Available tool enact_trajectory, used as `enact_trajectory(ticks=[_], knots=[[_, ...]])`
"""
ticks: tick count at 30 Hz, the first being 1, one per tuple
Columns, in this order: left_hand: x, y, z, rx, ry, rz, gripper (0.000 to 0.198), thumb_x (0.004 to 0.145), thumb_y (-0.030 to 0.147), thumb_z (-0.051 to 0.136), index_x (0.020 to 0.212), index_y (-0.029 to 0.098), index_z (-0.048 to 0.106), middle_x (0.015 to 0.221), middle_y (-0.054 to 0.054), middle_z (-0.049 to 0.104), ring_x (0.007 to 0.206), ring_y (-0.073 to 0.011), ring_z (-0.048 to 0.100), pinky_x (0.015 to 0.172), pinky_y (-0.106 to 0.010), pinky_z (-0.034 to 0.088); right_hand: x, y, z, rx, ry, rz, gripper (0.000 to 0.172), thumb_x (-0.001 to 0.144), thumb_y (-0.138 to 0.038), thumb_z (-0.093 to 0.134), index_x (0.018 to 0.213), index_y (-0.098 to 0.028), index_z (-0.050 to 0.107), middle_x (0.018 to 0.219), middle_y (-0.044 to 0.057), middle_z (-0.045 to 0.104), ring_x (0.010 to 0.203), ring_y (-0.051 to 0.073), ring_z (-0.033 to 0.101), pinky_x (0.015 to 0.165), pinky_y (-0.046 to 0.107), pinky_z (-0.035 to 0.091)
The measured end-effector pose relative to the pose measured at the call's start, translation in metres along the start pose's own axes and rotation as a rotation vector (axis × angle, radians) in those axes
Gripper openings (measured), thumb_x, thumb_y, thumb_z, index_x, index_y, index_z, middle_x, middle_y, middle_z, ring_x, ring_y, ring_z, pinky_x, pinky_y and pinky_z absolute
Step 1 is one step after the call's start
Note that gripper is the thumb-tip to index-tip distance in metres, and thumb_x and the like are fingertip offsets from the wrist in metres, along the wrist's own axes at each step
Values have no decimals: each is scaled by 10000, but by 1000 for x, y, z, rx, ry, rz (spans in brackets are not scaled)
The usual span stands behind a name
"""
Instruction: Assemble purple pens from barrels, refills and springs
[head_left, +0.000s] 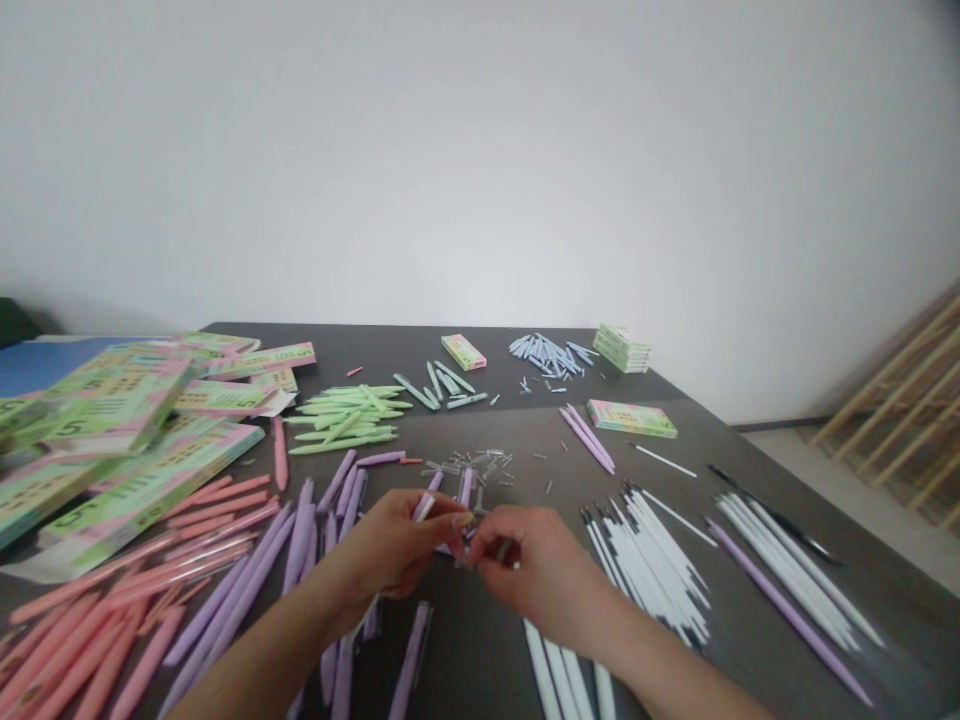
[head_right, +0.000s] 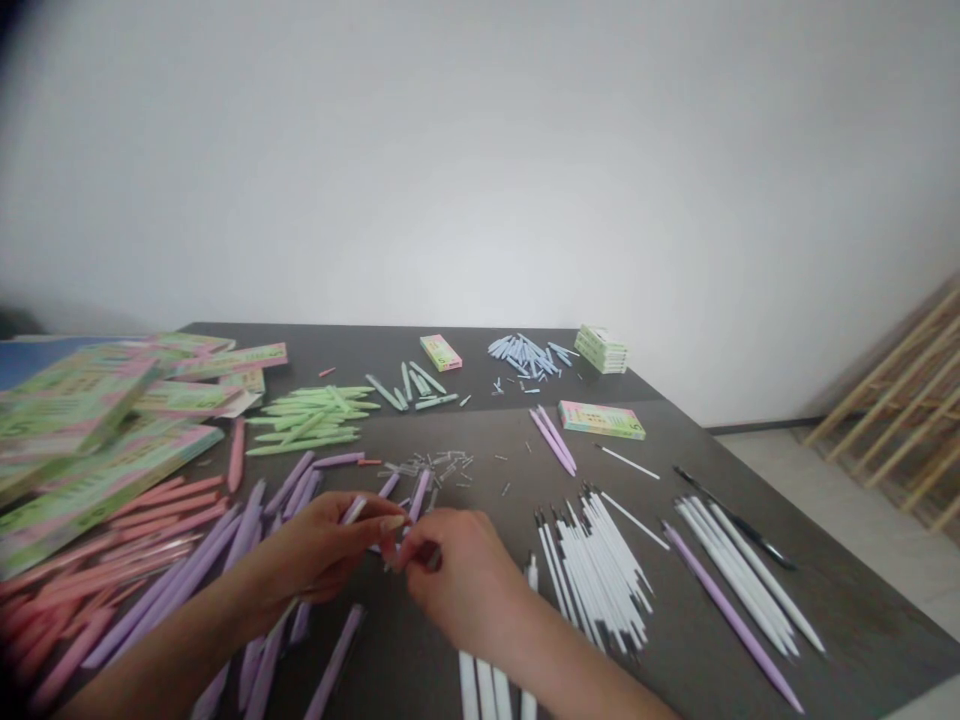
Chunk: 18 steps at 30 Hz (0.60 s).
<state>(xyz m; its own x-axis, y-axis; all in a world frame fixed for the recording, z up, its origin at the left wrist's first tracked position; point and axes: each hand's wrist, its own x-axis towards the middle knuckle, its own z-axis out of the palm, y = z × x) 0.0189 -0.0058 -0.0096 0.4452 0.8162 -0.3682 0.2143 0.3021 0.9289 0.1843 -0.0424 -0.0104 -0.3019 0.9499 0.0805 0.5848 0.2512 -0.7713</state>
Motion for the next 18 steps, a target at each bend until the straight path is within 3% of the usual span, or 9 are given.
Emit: enact_trajectory(ticks=[6, 8, 11, 13, 18], knots=[[-2, 4, 5, -27, 177, 36, 371, 629, 499, 656, 746, 154, 584, 390, 104, 430, 246, -19, 256, 260, -159, 156, 5, 0, -3, 272, 120, 98, 173, 653, -62, 528, 668, -145, 679, 613, 13, 634, 537, 108, 525, 508, 204, 376], [-2, 4, 7, -48, 154, 21, 378, 620, 491, 671, 762, 151, 587, 401, 97, 458, 246, -16, 257, 260, -157, 154, 6, -1, -2, 356, 150, 87, 147, 658, -74, 536, 663, -142, 666, 616, 13, 628, 549, 113, 533, 515, 209, 386], [-2, 4, 9, -124, 86, 11, 429, 565, 449, 726, 821, 126, 609, 548, 12, 620, 240, -3, 272, 257, -167, 135, 6, -4, -2, 446, 151, 65, 145, 663, -59, 526, 645, -142, 643, 628, 18, 636, 576, 120, 557, 538, 218, 407], [-2, 4, 10, -171, 104, 39, 421, 555, 430, 738, 805, 112, 622, 576, -15, 642, 244, 2, 278, 266, -170, 140, 6, -6, -1, 506, 162, 61, 133, 661, -51, 532, 660, -147, 625, 635, 16, 641, 591, 125, 576, 554, 223, 425], [-7, 8, 10, -203, 177, 46, 312, 618, 418, 707, 676, 120, 637, 312, 99, 357, 270, -8, 220, 307, -168, 129, 4, -9, -2, 645, 232, 27, 172, 642, -60, 601, 771, -172, 584, 720, 7, 649, 688, 142, 609, 585, 222, 462]])
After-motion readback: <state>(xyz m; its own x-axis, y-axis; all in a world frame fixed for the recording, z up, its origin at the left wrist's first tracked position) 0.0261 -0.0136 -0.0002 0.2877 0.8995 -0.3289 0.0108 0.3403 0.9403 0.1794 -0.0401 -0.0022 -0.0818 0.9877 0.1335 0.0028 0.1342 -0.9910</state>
